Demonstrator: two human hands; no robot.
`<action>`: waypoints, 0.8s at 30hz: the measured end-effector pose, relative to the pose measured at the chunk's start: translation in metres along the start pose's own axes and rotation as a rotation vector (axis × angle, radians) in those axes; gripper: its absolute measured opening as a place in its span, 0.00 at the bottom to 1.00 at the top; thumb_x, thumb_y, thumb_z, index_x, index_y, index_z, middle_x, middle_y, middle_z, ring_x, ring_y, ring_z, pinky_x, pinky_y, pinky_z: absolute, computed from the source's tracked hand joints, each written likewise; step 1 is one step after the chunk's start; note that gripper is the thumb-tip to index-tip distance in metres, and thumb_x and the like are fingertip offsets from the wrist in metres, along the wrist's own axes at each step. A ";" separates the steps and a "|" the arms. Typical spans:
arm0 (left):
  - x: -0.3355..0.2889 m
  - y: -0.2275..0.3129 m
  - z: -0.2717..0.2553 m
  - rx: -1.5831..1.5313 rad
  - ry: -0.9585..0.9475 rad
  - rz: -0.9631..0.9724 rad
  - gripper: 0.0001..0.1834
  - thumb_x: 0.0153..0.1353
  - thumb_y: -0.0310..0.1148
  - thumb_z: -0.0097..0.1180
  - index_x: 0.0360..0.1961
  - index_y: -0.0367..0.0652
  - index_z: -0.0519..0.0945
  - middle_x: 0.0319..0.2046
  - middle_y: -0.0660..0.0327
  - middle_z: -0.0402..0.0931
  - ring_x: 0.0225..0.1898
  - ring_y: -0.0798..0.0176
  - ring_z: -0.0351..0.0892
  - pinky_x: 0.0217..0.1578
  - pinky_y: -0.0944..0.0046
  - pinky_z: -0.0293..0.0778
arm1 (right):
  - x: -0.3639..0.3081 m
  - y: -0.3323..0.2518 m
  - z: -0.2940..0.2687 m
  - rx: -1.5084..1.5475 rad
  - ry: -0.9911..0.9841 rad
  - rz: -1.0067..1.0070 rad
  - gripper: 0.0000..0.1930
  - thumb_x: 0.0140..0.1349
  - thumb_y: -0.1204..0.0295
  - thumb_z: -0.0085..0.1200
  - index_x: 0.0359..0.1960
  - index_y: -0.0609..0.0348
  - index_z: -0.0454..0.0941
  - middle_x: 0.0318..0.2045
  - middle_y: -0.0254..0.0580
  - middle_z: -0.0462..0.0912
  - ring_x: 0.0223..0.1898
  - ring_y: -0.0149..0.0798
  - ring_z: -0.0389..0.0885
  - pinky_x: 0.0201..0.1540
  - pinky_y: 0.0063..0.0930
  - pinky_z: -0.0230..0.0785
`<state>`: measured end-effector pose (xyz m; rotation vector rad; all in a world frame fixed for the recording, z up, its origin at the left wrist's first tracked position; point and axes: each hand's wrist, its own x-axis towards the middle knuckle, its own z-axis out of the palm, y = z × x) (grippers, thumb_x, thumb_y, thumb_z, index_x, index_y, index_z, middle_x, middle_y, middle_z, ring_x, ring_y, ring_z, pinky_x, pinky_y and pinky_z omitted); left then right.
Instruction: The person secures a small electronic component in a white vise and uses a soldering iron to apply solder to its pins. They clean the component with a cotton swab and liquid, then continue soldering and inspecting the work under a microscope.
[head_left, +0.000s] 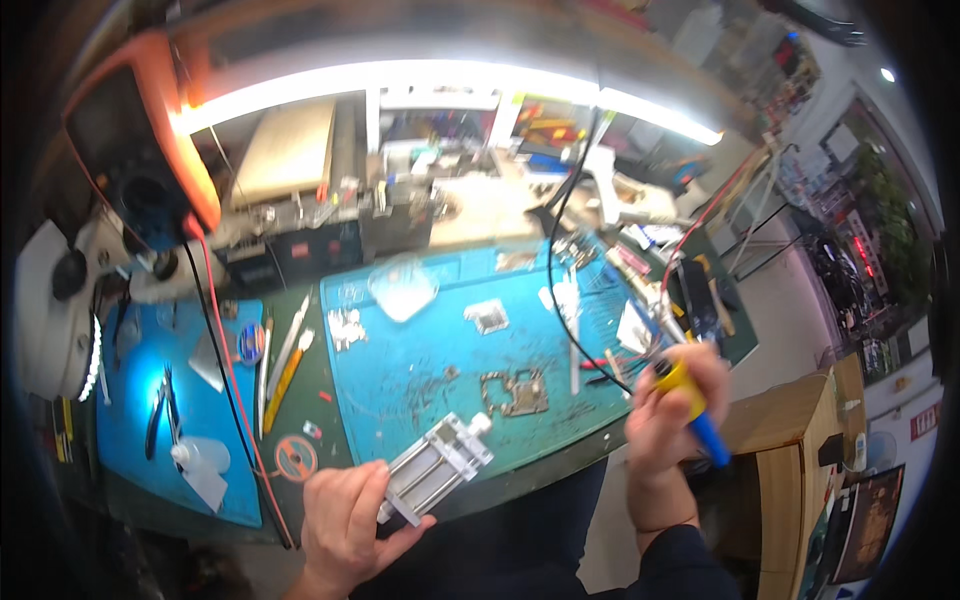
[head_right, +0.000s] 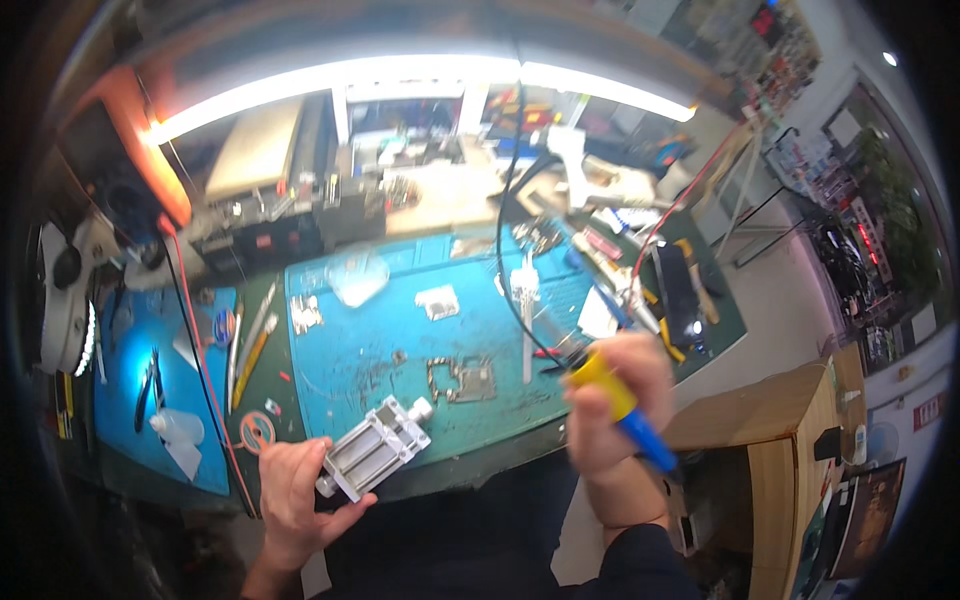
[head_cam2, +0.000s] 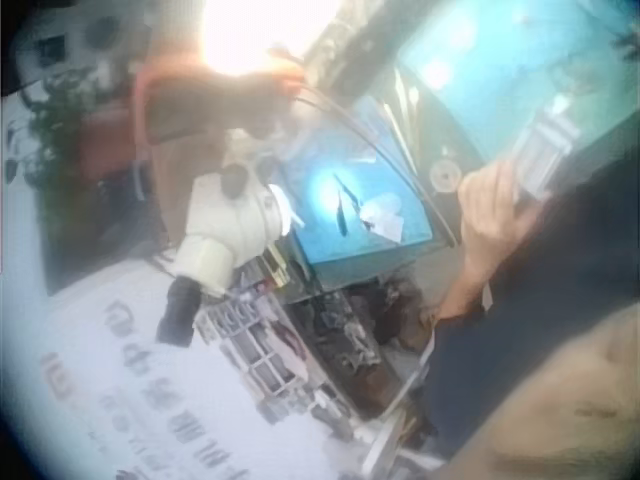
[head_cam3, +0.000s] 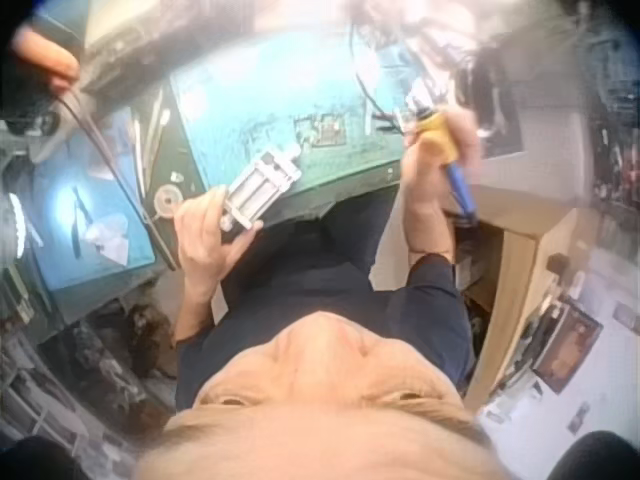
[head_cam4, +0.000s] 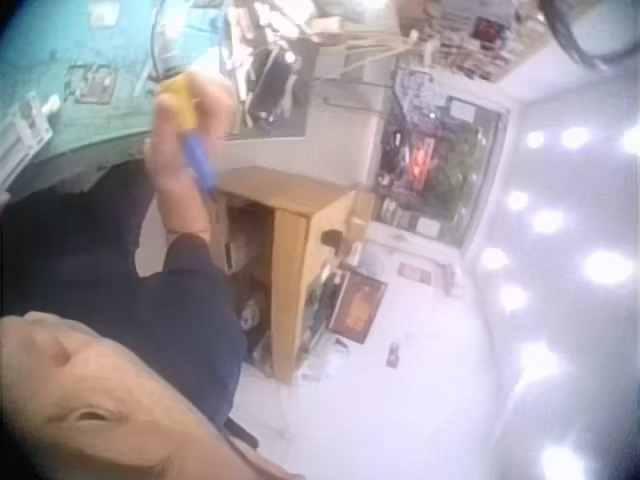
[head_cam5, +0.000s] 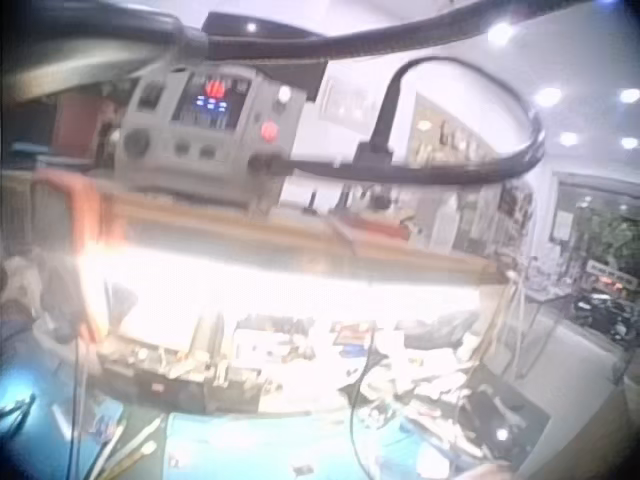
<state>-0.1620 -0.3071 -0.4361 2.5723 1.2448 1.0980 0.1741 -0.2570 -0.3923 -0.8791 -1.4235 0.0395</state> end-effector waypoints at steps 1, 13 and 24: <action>0.000 0.001 0.002 -0.007 0.011 -0.007 0.44 0.51 0.47 0.78 0.63 0.34 0.72 0.50 0.50 0.79 0.45 0.49 0.79 0.49 0.49 0.73 | 0.032 -0.002 -0.001 0.021 0.075 -0.039 0.22 0.69 0.55 0.63 0.51 0.60 0.77 0.34 0.39 0.78 0.25 0.27 0.74 0.28 0.20 0.65; -0.002 0.003 0.005 -0.103 0.005 -0.143 0.46 0.49 0.29 0.73 0.69 0.34 0.66 0.58 0.46 0.75 0.56 0.41 0.74 0.59 0.45 0.67 | 0.326 0.070 0.025 -0.528 -0.332 -0.193 0.17 0.64 0.58 0.70 0.48 0.55 0.86 0.26 0.27 0.82 0.25 0.21 0.77 0.28 0.17 0.68; -0.002 0.000 0.003 -0.098 0.030 -0.141 0.46 0.49 0.28 0.73 0.70 0.33 0.65 0.57 0.44 0.75 0.53 0.41 0.76 0.59 0.42 0.66 | 0.373 0.009 0.069 -0.784 -0.112 0.140 0.05 0.63 0.75 0.62 0.37 0.64 0.81 0.22 0.37 0.81 0.19 0.35 0.78 0.22 0.24 0.67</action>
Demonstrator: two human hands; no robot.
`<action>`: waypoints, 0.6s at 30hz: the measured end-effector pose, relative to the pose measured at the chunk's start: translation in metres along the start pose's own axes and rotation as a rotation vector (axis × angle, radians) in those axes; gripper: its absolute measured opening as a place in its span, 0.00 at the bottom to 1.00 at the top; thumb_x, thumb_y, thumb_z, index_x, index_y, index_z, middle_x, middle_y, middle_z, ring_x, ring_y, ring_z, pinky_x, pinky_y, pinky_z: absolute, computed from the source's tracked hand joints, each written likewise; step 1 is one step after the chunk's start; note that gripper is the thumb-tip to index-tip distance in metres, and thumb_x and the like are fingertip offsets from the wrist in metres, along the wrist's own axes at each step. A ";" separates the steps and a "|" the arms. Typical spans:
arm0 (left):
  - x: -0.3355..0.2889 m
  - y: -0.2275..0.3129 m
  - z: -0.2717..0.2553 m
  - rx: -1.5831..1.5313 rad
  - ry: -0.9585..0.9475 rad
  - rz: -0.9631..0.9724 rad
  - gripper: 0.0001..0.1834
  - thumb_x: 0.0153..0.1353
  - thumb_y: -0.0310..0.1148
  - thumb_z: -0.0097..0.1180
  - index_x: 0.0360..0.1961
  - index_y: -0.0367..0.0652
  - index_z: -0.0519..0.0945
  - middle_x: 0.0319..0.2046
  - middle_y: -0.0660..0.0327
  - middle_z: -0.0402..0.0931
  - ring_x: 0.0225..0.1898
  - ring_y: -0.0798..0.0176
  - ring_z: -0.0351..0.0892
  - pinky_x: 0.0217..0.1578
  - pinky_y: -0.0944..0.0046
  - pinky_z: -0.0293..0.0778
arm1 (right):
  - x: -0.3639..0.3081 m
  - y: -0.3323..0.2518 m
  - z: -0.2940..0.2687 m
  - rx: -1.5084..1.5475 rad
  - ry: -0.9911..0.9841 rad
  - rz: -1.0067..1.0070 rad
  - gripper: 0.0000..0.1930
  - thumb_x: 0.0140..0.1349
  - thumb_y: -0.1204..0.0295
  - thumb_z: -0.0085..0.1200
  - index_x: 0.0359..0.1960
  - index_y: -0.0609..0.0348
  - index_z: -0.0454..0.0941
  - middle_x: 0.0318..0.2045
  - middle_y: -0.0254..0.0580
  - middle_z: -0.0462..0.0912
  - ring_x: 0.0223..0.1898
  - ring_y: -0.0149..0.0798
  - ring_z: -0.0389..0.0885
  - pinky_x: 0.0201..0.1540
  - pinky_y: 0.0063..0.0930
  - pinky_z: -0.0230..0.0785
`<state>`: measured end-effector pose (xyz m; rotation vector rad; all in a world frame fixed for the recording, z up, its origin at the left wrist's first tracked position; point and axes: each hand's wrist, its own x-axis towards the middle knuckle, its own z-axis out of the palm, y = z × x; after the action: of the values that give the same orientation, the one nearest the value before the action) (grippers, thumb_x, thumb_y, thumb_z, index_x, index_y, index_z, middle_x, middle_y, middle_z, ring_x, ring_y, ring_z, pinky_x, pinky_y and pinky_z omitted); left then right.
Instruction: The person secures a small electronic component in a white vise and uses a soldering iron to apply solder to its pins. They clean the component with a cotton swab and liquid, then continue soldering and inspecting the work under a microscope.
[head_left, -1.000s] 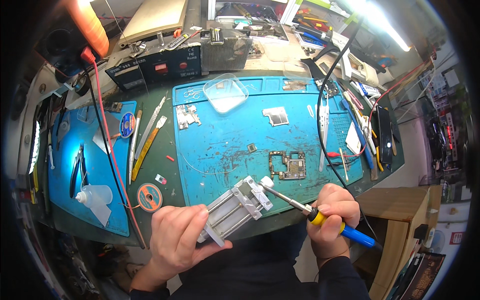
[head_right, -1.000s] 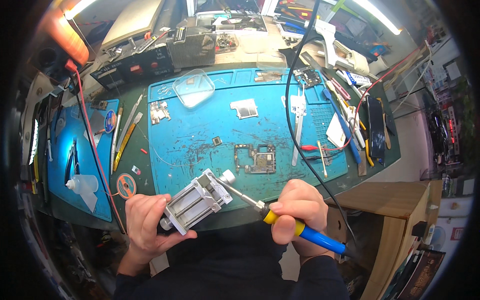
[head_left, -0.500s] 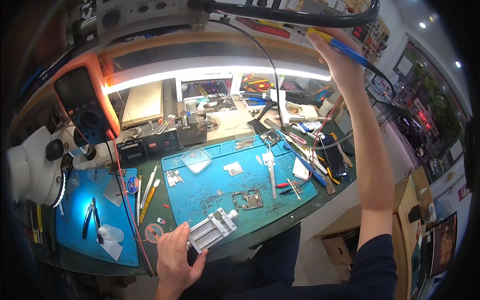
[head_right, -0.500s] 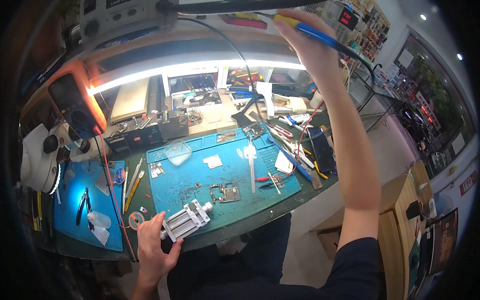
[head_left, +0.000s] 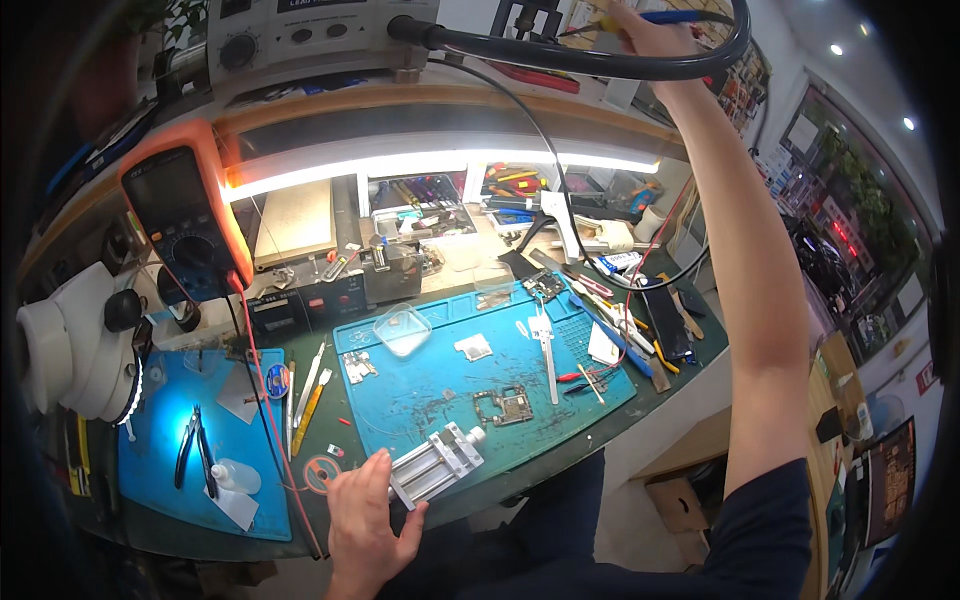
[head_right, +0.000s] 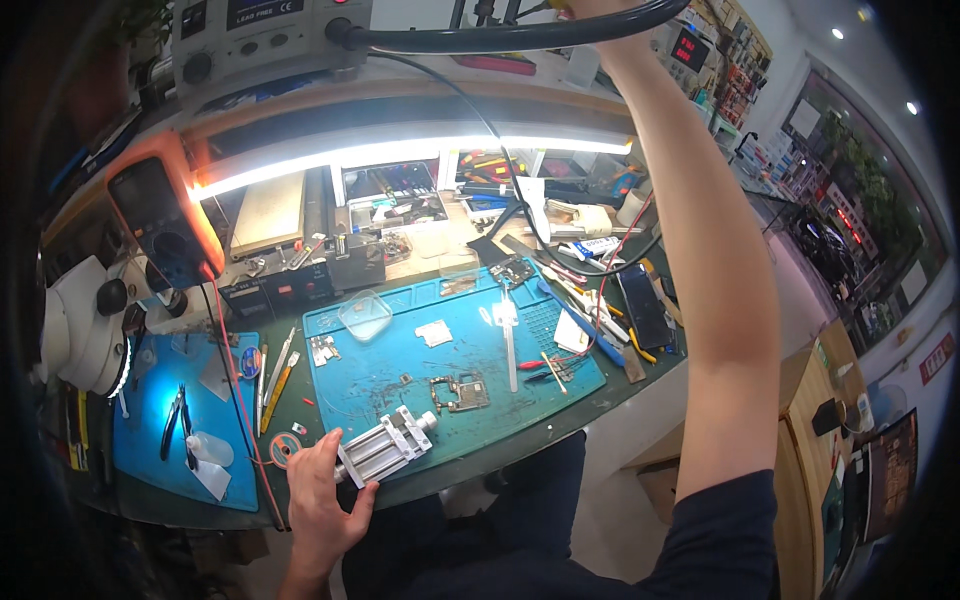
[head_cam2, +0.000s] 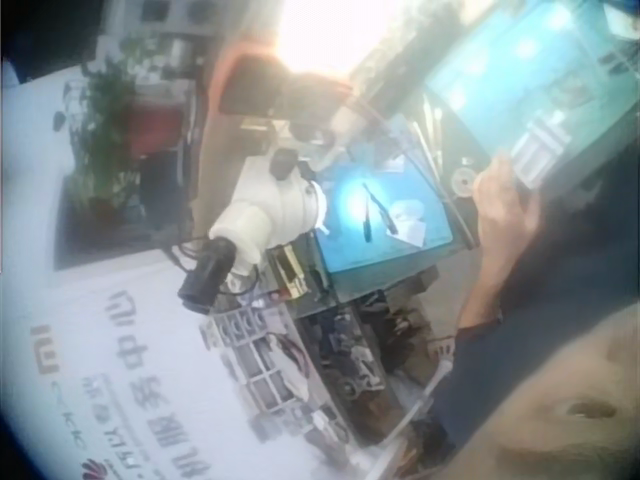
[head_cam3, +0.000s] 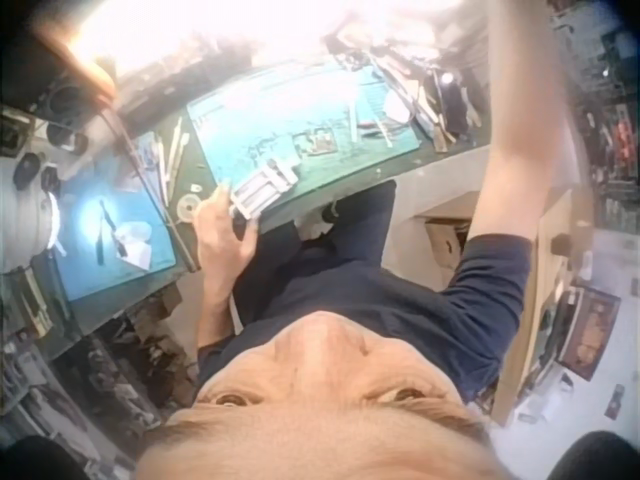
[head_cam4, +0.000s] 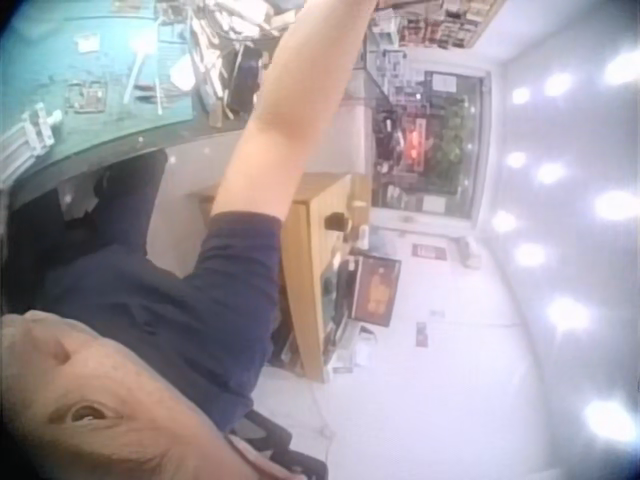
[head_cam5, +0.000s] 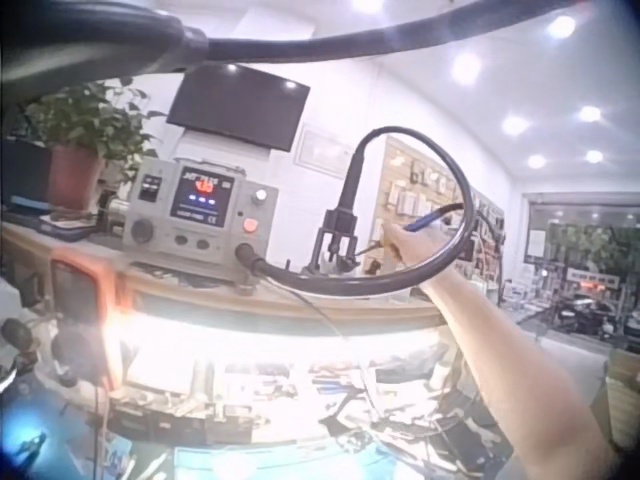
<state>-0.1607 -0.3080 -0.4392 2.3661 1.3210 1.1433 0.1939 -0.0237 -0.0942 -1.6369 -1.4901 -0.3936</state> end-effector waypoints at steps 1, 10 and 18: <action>0.000 0.001 -0.002 0.003 0.005 0.001 0.46 0.49 0.28 0.73 0.70 0.33 0.65 0.57 0.44 0.76 0.53 0.41 0.76 0.59 0.43 0.66 | 0.002 -0.001 0.009 0.260 0.008 -0.066 0.06 0.64 0.74 0.63 0.33 0.64 0.81 0.21 0.38 0.81 0.20 0.34 0.79 0.22 0.25 0.67; 0.002 0.002 -0.001 0.035 -0.012 0.013 0.41 0.55 0.37 0.75 0.66 0.32 0.69 0.59 0.45 0.76 0.56 0.42 0.77 0.57 0.46 0.70 | 0.001 0.004 0.061 0.853 -0.030 0.037 0.10 0.64 0.69 0.64 0.28 0.61 0.82 0.22 0.37 0.83 0.23 0.31 0.80 0.22 0.25 0.66; -0.009 0.007 -0.016 0.143 0.036 -0.081 0.16 0.63 0.31 0.67 0.50 0.37 0.82 0.45 0.56 0.82 0.46 0.53 0.79 0.49 0.54 0.67 | -0.010 -0.014 0.067 0.959 -0.082 0.080 0.08 0.65 0.68 0.65 0.31 0.59 0.84 0.25 0.36 0.83 0.24 0.28 0.79 0.23 0.23 0.66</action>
<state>-0.1708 -0.3219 -0.4293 2.3746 1.5446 1.1075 0.1576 0.0191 -0.1345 -0.9283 -1.3399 0.4020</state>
